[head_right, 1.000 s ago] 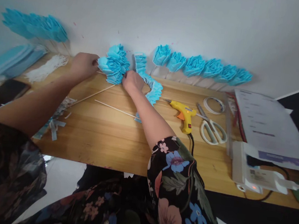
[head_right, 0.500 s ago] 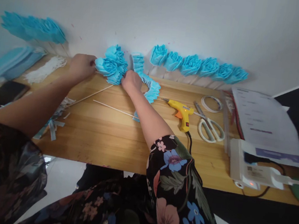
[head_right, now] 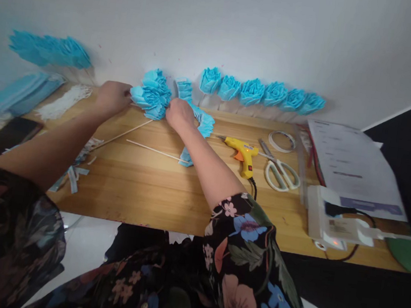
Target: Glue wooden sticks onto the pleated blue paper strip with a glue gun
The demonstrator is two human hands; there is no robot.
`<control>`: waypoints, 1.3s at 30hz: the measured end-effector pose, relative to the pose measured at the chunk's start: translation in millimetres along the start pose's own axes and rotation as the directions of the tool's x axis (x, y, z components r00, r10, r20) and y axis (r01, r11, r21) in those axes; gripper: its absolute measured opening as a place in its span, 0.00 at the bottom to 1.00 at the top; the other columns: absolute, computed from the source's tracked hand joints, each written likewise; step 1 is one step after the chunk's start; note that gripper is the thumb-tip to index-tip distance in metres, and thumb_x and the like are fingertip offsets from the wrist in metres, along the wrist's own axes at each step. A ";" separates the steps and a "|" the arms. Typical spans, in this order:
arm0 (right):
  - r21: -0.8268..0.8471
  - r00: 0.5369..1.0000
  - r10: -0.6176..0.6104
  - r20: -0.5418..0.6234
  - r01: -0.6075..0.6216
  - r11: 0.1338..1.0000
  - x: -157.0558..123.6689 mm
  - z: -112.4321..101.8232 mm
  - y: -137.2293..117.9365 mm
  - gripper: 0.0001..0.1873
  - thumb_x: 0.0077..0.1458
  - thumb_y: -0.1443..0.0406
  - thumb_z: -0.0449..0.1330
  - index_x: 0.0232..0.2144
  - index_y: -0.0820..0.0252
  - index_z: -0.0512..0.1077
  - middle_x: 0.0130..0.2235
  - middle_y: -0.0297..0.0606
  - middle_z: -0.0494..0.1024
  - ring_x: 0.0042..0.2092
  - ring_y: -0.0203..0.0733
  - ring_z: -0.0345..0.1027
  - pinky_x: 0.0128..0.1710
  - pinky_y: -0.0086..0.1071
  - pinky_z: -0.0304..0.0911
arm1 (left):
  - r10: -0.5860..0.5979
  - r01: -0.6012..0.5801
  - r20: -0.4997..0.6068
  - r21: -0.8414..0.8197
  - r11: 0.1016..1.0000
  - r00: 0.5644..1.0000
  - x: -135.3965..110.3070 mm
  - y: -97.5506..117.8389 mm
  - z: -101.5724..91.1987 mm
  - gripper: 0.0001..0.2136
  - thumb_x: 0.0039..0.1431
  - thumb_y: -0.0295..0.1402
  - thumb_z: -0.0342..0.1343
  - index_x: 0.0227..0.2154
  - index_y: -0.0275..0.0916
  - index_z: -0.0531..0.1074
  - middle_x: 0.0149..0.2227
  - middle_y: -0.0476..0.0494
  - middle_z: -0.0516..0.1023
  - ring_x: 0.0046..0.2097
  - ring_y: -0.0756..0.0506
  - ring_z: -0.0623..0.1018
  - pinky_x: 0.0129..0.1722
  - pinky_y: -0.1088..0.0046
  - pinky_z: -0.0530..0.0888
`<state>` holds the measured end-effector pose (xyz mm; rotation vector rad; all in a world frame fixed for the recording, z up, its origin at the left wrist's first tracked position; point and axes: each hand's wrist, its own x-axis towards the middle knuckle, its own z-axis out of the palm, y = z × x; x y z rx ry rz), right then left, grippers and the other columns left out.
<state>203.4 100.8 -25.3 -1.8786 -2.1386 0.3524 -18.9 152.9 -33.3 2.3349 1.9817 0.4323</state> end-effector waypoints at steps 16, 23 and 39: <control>0.170 0.907 0.244 -0.344 -0.195 0.966 -183.6 -60.9 121.8 0.18 0.68 0.64 0.54 0.54 0.54 0.79 0.51 0.44 0.86 0.50 0.50 0.81 0.51 0.41 0.73 | 0.002 -0.003 0.012 0.026 1.000 1.000 -14.1 3.4 -14.5 0.23 0.64 0.38 0.50 0.56 0.35 0.78 0.48 0.42 0.83 0.49 0.41 0.75 0.47 0.66 0.63; 0.009 0.886 0.382 -0.262 -0.394 0.919 -210.9 -52.8 157.2 0.16 0.67 0.64 0.55 0.52 0.57 0.78 0.50 0.50 0.85 0.50 0.55 0.80 0.50 0.43 0.69 | 0.005 -0.040 -0.307 -0.109 0.993 0.952 -60.4 26.7 -49.4 0.25 0.64 0.36 0.49 0.61 0.39 0.77 0.47 0.42 0.82 0.46 0.43 0.77 0.53 0.67 0.71; -0.155 0.878 0.437 -0.195 -0.468 0.870 -194.4 -36.3 151.0 0.16 0.66 0.60 0.59 0.46 0.61 0.82 0.46 0.54 0.87 0.48 0.57 0.81 0.42 0.39 0.68 | 0.407 -0.419 -0.133 -0.464 0.780 0.904 -161.6 101.8 -11.0 0.12 0.67 0.39 0.52 0.41 0.48 0.82 0.39 0.42 0.83 0.39 0.41 0.80 0.35 0.62 0.77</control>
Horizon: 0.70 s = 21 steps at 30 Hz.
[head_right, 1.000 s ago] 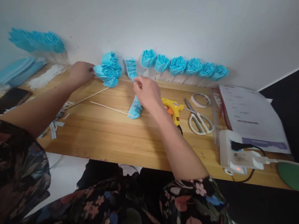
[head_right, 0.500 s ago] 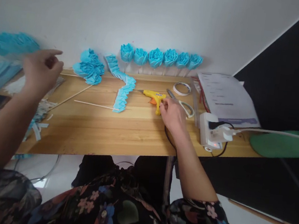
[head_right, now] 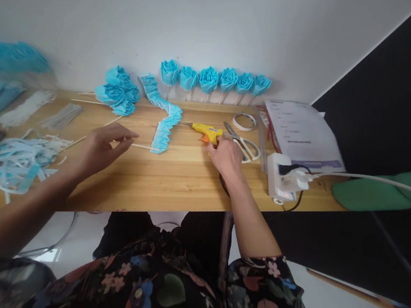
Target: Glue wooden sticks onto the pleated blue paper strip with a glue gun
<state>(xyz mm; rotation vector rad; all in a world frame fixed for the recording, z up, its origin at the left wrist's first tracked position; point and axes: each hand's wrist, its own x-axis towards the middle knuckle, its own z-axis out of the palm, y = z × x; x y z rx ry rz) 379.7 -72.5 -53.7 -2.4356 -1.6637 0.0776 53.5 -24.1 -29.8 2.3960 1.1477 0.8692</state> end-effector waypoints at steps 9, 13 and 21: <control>0.172 0.984 0.032 -0.176 -0.001 0.985 -0.9 7.0 5.7 0.16 0.63 0.63 0.59 0.49 0.62 0.80 0.44 0.50 0.87 0.46 0.57 0.81 0.43 0.41 0.69 | 0.021 -0.020 0.006 -0.092 0.996 1.000 -6.9 -7.4 8.1 0.12 0.68 0.38 0.54 0.40 0.40 0.82 0.38 0.40 0.83 0.35 0.45 0.79 0.27 0.72 0.70; 0.270 0.971 0.069 -0.230 -0.005 0.963 0.5 10.3 7.8 0.20 0.62 0.64 0.59 0.55 0.63 0.77 0.45 0.51 0.87 0.45 0.57 0.81 0.44 0.42 0.70 | 0.032 -0.031 0.014 -0.114 0.993 0.999 -8.6 -11.0 7.7 0.13 0.68 0.37 0.55 0.40 0.37 0.82 0.37 0.40 0.83 0.35 0.46 0.79 0.28 0.74 0.70; 0.366 0.940 0.120 -0.319 0.005 0.930 1.6 10.4 19.5 0.23 0.60 0.62 0.60 0.57 0.61 0.77 0.48 0.50 0.86 0.47 0.57 0.81 0.49 0.48 0.72 | 0.085 -0.085 -0.004 -0.113 0.990 0.996 -3.5 -13.3 6.8 0.12 0.68 0.36 0.56 0.40 0.36 0.82 0.36 0.41 0.83 0.34 0.47 0.78 0.31 0.73 0.71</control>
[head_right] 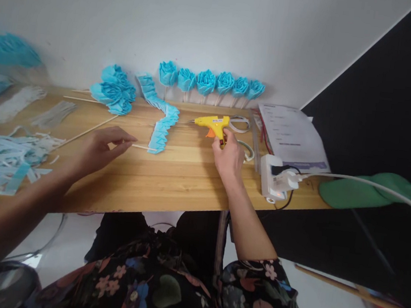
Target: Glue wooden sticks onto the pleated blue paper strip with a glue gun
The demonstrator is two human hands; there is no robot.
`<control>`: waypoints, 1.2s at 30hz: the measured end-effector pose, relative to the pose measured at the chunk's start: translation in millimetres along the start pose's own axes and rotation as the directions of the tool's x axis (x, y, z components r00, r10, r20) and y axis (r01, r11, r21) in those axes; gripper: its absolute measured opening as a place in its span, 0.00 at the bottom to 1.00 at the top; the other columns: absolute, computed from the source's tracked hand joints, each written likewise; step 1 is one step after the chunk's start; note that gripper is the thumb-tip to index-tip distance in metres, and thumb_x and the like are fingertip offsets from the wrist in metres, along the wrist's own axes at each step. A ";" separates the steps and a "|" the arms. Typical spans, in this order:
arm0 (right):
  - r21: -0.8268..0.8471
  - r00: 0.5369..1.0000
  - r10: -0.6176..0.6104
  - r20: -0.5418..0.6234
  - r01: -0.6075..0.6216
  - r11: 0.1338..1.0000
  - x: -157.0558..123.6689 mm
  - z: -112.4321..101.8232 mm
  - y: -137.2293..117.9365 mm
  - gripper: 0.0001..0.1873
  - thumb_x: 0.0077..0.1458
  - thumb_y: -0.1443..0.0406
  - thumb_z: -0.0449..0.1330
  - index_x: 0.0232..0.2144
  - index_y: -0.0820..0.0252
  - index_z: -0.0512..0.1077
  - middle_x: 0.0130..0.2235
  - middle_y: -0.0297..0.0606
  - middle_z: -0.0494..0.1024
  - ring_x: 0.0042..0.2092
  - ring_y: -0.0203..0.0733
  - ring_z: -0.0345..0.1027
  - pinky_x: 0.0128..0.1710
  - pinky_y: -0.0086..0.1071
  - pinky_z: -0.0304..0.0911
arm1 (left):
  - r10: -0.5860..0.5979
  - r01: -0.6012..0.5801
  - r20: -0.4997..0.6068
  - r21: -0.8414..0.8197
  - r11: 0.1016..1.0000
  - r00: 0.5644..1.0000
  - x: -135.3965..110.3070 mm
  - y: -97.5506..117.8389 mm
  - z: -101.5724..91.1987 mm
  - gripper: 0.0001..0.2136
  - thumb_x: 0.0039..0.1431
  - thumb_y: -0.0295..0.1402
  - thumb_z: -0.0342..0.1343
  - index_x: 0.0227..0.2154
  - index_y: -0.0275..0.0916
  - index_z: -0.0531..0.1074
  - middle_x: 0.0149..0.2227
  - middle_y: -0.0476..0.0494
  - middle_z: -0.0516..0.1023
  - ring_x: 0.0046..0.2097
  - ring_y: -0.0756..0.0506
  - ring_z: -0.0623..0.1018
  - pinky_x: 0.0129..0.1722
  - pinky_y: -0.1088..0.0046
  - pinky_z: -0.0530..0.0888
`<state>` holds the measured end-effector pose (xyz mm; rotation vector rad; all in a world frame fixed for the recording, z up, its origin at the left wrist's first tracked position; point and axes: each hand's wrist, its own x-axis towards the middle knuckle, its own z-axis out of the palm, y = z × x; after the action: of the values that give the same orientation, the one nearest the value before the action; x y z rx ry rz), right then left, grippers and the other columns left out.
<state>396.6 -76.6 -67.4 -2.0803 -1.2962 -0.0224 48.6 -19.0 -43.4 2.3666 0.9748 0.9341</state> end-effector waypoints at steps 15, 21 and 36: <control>0.711 0.963 0.169 0.208 -0.267 0.651 -13.5 -28.8 -7.4 0.22 0.51 0.53 0.68 0.47 0.52 0.85 0.33 0.34 0.79 0.29 0.34 0.62 0.23 0.28 0.58 | 0.066 -0.064 0.018 -0.089 0.994 0.998 10.9 15.3 10.7 0.11 0.67 0.35 0.57 0.39 0.37 0.83 0.35 0.42 0.83 0.34 0.47 0.78 0.31 0.73 0.71; 0.749 0.956 0.148 0.254 -0.291 0.596 -21.2 -37.9 -19.7 0.21 0.50 0.54 0.70 0.46 0.50 0.86 0.38 0.37 0.81 0.31 0.34 0.63 0.24 0.28 0.57 | 0.055 -0.057 -0.030 -0.097 0.994 0.998 26.7 11.1 20.1 0.10 0.67 0.36 0.59 0.45 0.39 0.83 0.35 0.44 0.82 0.32 0.47 0.76 0.34 0.70 0.73; 0.733 0.982 0.153 0.115 -0.187 0.654 -32.9 -54.2 -20.1 0.24 0.53 0.52 0.68 0.50 0.51 0.84 0.38 0.38 0.82 0.31 0.36 0.66 0.24 0.29 0.59 | -0.236 0.213 -0.005 -0.405 0.889 0.972 108.7 19.7 64.7 0.06 0.61 0.32 0.64 0.32 0.35 0.80 0.33 0.46 0.80 0.35 0.47 0.75 0.37 0.70 0.71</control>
<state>381.4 -126.7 -26.5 -1.4601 -0.8925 0.5575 161.4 40.0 -30.2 1.8513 0.9463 1.0019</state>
